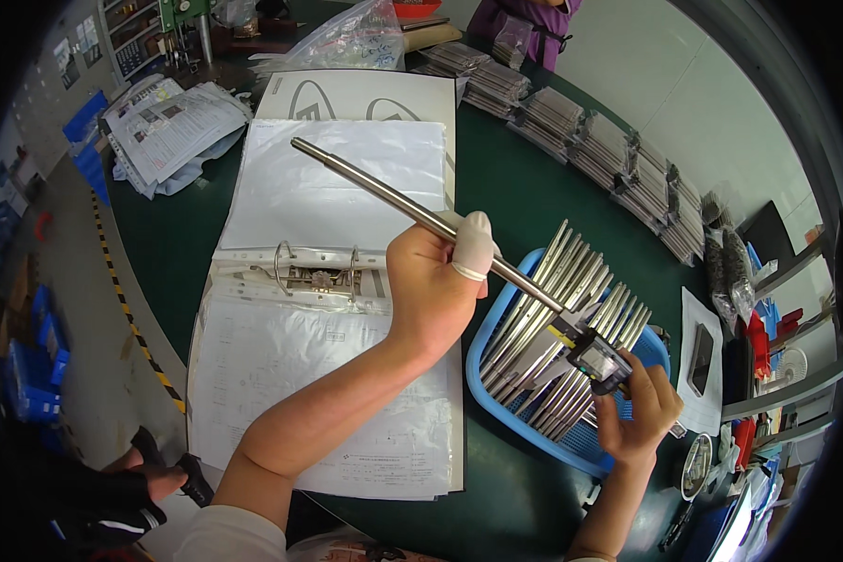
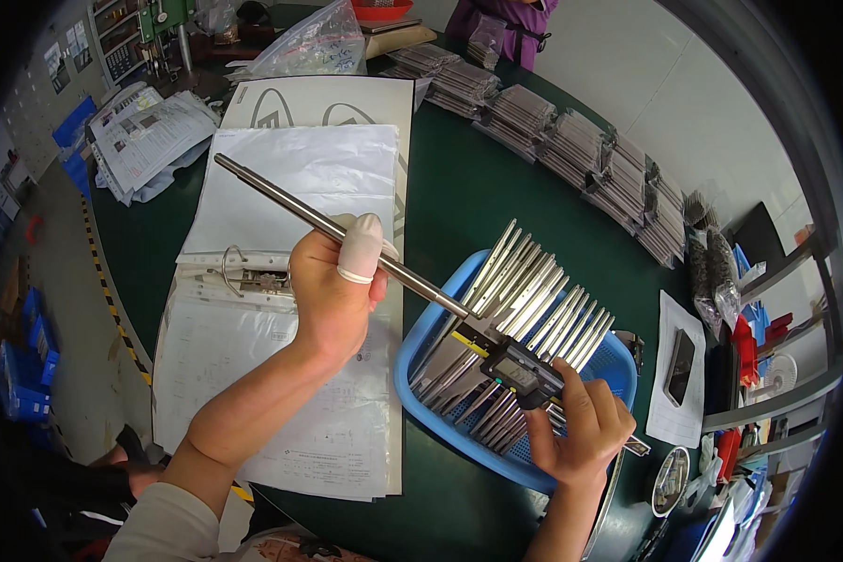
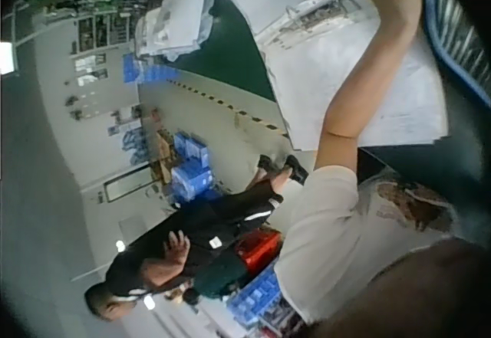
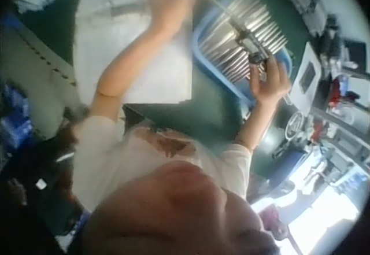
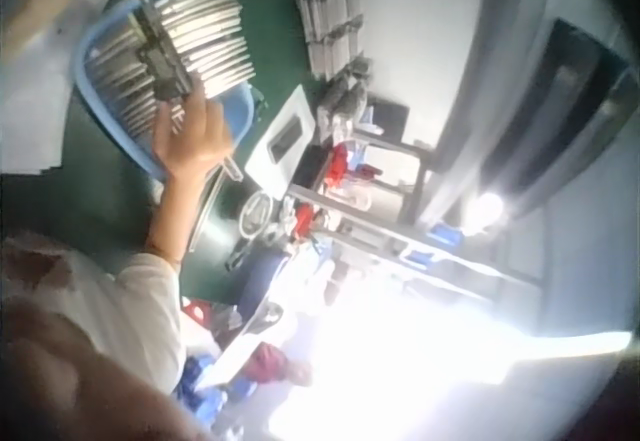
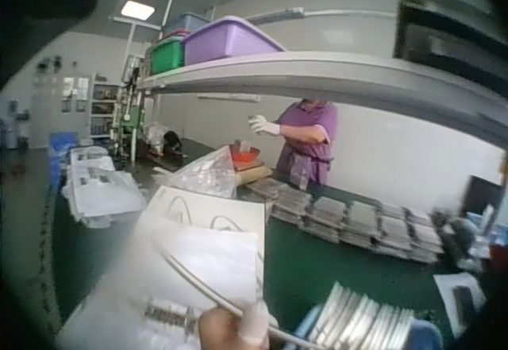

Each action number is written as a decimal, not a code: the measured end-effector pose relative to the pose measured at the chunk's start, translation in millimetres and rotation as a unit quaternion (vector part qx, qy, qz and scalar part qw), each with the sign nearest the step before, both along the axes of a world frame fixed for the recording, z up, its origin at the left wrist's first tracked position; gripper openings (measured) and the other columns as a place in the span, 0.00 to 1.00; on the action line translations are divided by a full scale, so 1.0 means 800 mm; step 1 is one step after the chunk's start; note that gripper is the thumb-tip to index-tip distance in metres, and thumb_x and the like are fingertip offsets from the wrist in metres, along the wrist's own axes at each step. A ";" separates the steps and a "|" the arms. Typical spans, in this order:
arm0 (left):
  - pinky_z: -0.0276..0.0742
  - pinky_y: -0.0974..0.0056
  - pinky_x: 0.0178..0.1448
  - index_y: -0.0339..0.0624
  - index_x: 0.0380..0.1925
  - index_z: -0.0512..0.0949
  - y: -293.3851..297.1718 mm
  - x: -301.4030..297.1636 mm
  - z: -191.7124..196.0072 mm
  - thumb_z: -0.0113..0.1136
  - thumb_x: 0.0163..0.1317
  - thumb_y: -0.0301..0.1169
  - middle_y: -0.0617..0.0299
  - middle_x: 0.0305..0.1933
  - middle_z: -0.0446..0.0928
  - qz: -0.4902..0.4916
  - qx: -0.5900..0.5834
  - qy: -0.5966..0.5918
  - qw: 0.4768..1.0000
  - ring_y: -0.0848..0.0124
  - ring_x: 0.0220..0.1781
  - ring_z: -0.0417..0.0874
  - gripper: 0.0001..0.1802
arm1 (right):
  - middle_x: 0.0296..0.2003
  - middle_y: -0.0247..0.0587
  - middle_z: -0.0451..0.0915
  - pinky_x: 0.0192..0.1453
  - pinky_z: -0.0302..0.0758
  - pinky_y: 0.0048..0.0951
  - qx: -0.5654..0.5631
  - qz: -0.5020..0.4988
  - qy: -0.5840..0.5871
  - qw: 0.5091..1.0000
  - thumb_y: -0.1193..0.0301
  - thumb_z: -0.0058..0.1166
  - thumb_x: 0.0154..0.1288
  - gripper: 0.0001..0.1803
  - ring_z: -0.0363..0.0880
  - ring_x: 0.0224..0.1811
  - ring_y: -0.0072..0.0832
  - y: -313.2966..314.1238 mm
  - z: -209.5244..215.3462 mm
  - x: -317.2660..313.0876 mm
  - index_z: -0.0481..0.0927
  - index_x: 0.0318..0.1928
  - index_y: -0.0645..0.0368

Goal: The person turns pages in a binder, picks up metal rods from a basket, and measures them using a digital caliper.

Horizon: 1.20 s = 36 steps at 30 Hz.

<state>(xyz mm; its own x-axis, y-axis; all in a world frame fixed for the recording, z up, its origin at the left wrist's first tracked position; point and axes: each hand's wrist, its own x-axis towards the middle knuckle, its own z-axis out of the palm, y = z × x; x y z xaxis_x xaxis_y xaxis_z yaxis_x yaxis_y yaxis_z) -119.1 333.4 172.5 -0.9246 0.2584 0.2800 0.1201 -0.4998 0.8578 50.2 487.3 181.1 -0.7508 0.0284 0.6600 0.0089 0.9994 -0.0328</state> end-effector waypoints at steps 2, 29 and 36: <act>0.52 0.77 0.13 0.40 0.12 0.66 0.003 0.000 0.000 0.51 0.56 0.39 0.68 0.10 0.62 0.012 0.007 0.004 1.000 0.83 0.10 0.60 0.19 | 0.14 0.35 0.64 0.15 0.56 0.25 0.006 -0.002 -0.004 1.000 0.63 0.55 0.42 0.21 0.61 0.12 0.26 -0.001 0.001 0.002 0.76 0.35 0.66; 0.54 0.77 0.16 0.38 0.14 0.69 -0.001 -0.006 0.009 0.49 0.57 0.37 0.68 0.10 0.64 -0.020 -0.026 0.012 0.999 0.83 0.12 0.62 0.17 | 0.13 0.34 0.66 0.14 0.59 0.23 0.036 -0.002 0.031 0.999 0.60 0.56 0.44 0.19 0.63 0.11 0.25 0.004 0.001 0.000 0.75 0.30 0.64; 0.60 0.71 0.19 0.36 0.17 0.71 0.021 0.011 -0.008 0.54 0.52 0.36 0.63 0.13 0.67 -0.059 -0.359 0.159 0.918 0.76 0.15 0.65 0.14 | 0.15 0.35 0.66 0.14 0.56 0.19 -0.020 -0.038 0.242 0.969 0.62 0.55 0.49 0.20 0.61 0.12 0.21 0.023 -0.007 0.001 0.72 0.34 0.69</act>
